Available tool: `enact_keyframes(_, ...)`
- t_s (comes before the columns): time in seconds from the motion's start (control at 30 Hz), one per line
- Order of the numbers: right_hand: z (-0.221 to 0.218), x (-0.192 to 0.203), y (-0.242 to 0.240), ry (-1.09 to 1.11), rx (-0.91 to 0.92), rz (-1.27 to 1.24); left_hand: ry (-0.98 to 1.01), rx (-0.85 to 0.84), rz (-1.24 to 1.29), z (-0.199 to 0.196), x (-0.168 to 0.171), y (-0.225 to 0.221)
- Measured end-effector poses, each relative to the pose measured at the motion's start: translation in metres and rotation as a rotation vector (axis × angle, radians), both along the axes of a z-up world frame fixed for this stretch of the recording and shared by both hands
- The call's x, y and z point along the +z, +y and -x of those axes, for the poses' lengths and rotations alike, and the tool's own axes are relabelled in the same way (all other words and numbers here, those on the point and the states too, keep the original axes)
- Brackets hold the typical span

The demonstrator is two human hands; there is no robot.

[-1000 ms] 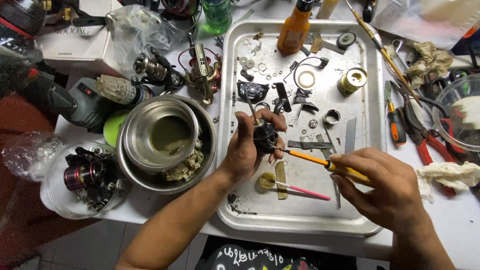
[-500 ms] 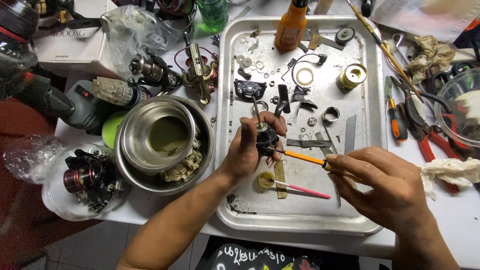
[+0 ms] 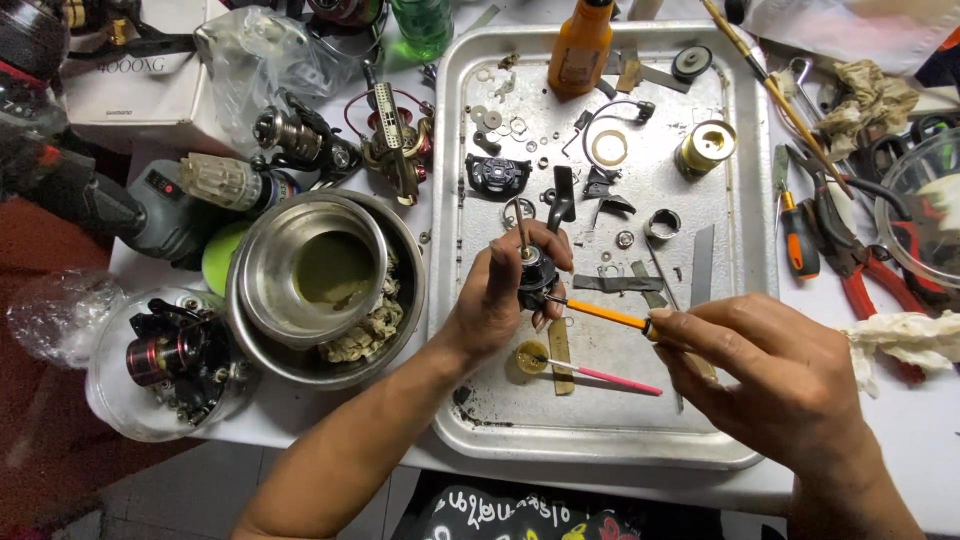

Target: Disassembling, cleaning, oiling, and reassembling a fishing reel on a parts tray using a screwdriver.

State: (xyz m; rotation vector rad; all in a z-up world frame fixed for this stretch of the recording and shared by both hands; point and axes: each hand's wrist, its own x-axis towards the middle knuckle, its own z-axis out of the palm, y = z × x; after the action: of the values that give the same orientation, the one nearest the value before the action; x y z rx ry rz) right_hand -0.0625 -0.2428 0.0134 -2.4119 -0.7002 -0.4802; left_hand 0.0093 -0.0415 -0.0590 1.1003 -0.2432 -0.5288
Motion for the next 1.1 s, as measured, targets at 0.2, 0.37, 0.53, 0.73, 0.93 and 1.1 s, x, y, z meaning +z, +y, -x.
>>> enact_keyframes(0.2,0.001,0.000,0.001,0.007,0.004,0.009,-0.116,-0.006,-0.127,0.001,0.004,0.000)
enact_keyframes(0.37,0.003,-0.003,-0.002,0.056,0.012,0.011,-0.141,0.001,-0.167,0.000,0.005,0.000)
enact_keyframes(0.53,0.005,-0.012,-0.008,0.073,-0.011,0.057,-0.149,0.007,-0.197,-0.001,0.007,0.000)
enact_keyframes(0.73,0.007,-0.017,-0.009,0.113,-0.046,0.072,-0.162,0.000,-0.240,-0.001,0.008,0.000)
enact_keyframes(0.93,0.004,-0.017,-0.008,0.119,-0.028,0.031,-0.179,0.003,-0.261,-0.001,0.008,0.000)
enact_keyframes(1.1,0.003,-0.016,-0.011,0.123,-0.037,0.090,-0.216,-0.018,-0.290,0.000,0.003,-0.002)
